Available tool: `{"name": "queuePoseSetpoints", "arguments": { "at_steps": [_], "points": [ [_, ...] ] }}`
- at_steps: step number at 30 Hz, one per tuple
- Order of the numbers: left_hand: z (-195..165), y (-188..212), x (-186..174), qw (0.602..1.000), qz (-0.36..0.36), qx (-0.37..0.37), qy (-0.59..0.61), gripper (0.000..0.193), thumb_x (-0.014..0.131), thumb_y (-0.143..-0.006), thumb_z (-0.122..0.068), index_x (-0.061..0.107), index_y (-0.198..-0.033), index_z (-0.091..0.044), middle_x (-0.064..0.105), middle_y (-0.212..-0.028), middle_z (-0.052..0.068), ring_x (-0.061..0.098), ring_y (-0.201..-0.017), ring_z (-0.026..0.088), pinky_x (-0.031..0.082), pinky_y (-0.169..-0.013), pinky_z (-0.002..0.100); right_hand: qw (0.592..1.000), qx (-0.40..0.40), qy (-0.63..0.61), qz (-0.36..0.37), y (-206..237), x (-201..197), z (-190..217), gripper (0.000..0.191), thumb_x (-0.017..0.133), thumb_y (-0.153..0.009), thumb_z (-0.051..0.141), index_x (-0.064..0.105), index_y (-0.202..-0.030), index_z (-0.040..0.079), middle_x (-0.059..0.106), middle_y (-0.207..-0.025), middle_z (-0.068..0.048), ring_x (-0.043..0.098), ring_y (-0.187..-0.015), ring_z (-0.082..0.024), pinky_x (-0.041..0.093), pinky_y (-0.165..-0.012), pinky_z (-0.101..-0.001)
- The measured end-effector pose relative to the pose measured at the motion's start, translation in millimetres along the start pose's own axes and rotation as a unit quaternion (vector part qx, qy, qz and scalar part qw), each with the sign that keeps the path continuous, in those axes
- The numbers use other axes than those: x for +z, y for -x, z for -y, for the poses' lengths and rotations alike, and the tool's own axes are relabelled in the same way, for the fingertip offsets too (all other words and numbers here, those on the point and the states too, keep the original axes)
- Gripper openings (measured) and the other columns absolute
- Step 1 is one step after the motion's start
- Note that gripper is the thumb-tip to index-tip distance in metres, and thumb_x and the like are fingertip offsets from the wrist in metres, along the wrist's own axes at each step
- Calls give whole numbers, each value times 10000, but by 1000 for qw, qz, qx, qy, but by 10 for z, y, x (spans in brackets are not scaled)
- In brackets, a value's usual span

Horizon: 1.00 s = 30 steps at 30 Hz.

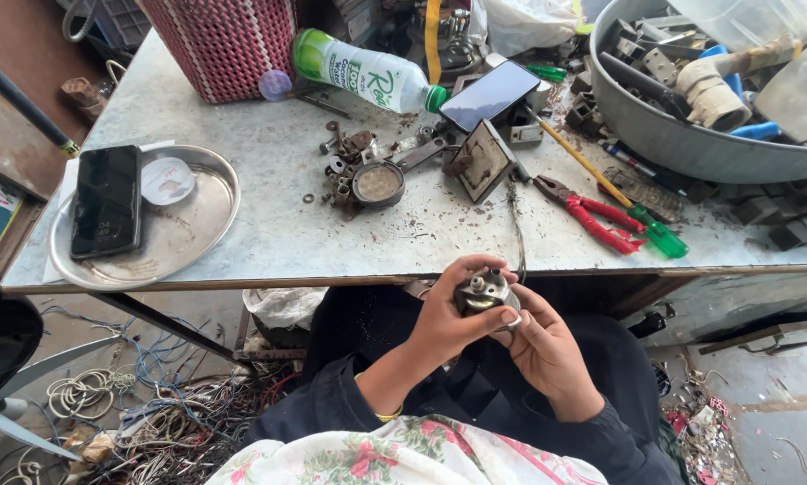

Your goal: The person disassembles a small cylindrical electrical component using pliers and a screwdriver. They remove wires and internal parts, inspect the component, and place the parts on the table.

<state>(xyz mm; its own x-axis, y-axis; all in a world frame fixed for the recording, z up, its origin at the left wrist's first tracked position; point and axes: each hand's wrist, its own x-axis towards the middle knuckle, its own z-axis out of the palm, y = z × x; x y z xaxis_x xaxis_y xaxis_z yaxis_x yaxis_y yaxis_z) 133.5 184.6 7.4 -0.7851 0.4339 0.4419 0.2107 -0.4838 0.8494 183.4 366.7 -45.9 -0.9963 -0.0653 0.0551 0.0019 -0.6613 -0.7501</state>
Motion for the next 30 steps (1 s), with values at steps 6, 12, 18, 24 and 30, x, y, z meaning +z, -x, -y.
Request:
{"name": "queuePoseSetpoints", "arguments": {
  "at_steps": [6, 12, 18, 24, 30],
  "points": [
    [79, -113, -316, 963, -59, 73, -252, 476, 855, -857, -246, 620, -1258, -139, 706, -1007, -6, 704, -871, 92, 629, -798, 256, 814, -161, 543, -130, 86, -69, 652, 471, 699, -904, 122, 618, -1367, 86, 665, -1273, -107, 669, -1095, -193, 556, -937, -309],
    [41, -296, -1035, 872, -193, 115, -436, 483, 833, -890, -299, 592, -1280, -147, 715, -1026, 12, 733, -898, 160, 644, -764, 284, 465, -368, 778, -210, -161, -882, 1674, 283, 739, -1020, 75, 673, -1293, 38, 680, -1326, -151, 625, -1284, -319, 449, -1142, -416],
    [-141, -264, -1156, 828, -240, 40, -504, 542, 882, -811, -252, 606, -1265, -147, 688, -1194, 120, 710, -1041, 291, 581, -880, 428, 397, -245, 848, -253, -567, -1787, 1952, 319, 704, -990, 235, 730, -1258, 63, 678, -1298, -212, 584, -1198, -436, 443, -1038, -502],
    [-183, -309, -1137, 846, -225, 137, -464, 643, 877, -827, -256, 544, -1343, -65, 629, -1269, 150, 642, -1186, 314, 526, -997, 424, 381, -245, 858, -242, -703, -2069, 2025, 309, 752, -978, 291, 758, -1228, 109, 668, -1249, -226, 580, -1244, -432, 454, -1045, -499],
    [-87, -282, -1153, 844, -242, 162, -451, 531, 853, -910, -254, 586, -1338, -87, 653, -1303, 110, 648, -1241, 293, 530, -1062, 412, 342, -238, 889, -189, -777, -2096, 2140, 268, 719, -975, 213, 768, -1221, 121, 706, -1230, -179, 610, -1216, -383, 478, -1100, -487]
  ]
}}
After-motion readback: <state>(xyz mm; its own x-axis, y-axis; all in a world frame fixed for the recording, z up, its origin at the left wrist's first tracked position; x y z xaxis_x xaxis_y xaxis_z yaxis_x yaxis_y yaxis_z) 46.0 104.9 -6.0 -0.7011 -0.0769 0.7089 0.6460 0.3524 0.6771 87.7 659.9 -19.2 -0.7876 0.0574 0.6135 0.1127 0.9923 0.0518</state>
